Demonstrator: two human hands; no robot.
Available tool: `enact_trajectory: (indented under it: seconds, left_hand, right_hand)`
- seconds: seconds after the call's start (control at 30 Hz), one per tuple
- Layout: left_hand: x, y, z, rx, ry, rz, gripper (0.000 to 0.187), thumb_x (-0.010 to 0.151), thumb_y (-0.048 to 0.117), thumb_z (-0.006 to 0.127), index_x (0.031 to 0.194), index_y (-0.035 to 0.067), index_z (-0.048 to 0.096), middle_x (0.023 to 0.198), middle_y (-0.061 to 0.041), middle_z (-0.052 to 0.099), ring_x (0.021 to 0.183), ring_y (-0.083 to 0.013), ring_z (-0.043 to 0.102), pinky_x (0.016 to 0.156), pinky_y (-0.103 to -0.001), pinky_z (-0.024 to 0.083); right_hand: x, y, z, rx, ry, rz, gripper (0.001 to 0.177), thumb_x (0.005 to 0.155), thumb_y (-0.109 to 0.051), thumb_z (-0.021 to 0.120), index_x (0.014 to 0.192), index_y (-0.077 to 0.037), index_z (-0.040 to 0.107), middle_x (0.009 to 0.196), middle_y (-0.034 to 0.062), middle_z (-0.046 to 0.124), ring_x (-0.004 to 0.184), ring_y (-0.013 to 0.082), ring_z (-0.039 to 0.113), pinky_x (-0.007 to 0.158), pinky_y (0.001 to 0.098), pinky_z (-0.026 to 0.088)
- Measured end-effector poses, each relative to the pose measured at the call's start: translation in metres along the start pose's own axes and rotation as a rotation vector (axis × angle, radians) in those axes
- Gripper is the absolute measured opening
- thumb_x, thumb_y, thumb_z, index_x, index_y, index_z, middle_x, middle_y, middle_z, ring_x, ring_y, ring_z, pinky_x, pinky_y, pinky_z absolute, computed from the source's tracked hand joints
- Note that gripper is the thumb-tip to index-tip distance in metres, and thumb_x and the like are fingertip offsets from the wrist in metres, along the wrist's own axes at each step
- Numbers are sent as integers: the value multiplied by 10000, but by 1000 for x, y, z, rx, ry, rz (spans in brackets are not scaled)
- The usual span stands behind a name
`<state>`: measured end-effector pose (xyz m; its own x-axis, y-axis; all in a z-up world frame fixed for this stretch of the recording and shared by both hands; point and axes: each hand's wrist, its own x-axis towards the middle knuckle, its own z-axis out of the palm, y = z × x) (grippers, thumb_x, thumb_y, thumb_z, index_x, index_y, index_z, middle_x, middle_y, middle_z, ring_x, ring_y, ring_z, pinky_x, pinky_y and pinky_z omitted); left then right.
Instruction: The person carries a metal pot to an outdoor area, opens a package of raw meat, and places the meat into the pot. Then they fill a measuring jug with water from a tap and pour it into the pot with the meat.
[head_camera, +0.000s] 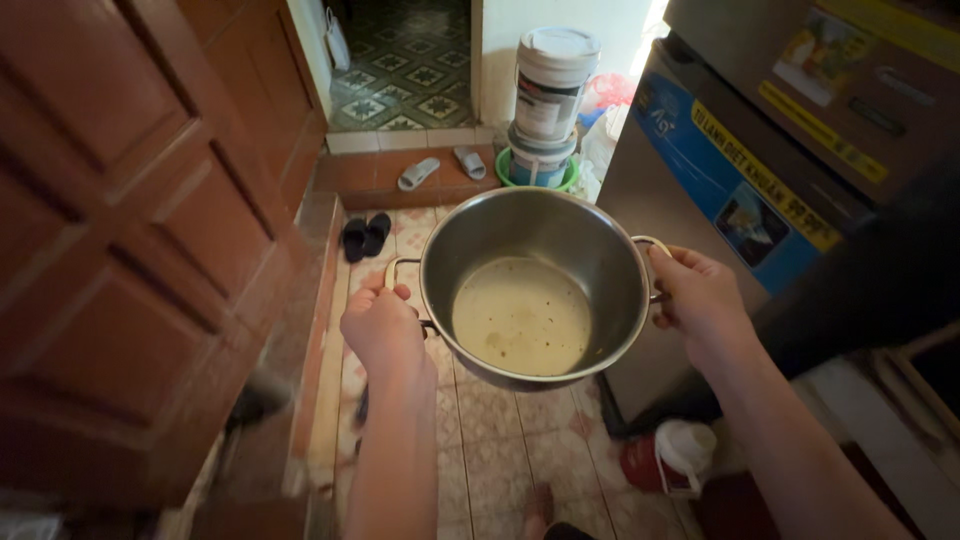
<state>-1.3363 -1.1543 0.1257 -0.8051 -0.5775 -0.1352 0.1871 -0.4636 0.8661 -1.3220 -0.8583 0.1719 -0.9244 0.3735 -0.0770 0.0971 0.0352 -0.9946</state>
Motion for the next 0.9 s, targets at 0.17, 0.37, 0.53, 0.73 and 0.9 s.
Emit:
enact_trajectory:
  seconds: [0.17, 0.37, 0.53, 0.73, 0.9]
  left_hand:
    - [58, -10, 32, 30, 7, -87, 321, 887, -40, 419, 1079, -13, 675, 795, -55, 579, 491, -78, 405, 412, -262, 276]
    - [143, -21, 110, 49, -15, -126, 380, 856, -48, 404, 1104, 3, 688, 800, -25, 587, 476, -59, 408, 403, -249, 283]
    - [212, -26, 195, 73, -26, -109, 419, 834, -74, 382, 1092, 17, 699, 764, -5, 561, 473, -54, 405, 394, -250, 260]
    - [263, -37, 268, 83, -42, -77, 320, 859, -44, 465, 1043, 5, 722, 720, 2, 543, 475, -67, 382, 392, -256, 260]
    - [309, -48, 324, 33, -53, -20, 363, 842, -62, 459, 1070, -7, 737, 775, 24, 603, 581, -25, 462, 496, -197, 338]
  right_hand:
    - [67, -5, 21, 125, -38, 23, 288, 967, -257, 639, 1149, -45, 710, 669, -23, 518, 509, 95, 446, 491, 278, 422]
    - [178, -17, 54, 137, 20, 61, 296, 959, -238, 635, 1151, -31, 723, 660, -13, 522, 498, 89, 424, 520, 294, 431]
    - [273, -43, 75, 207, 37, 70, 271, 947, -219, 625, 1130, -42, 718, 664, -14, 508, 511, 83, 405, 501, 285, 394]
    - [362, -80, 88, 200, 71, 62, 240, 949, -216, 634, 1108, -53, 710, 668, -19, 485, 530, 92, 413, 485, 285, 358]
    - [418, -105, 95, 137, 117, 85, 205, 953, -202, 654, 1090, -56, 696, 672, -19, 489, 536, 93, 440, 487, 284, 389]
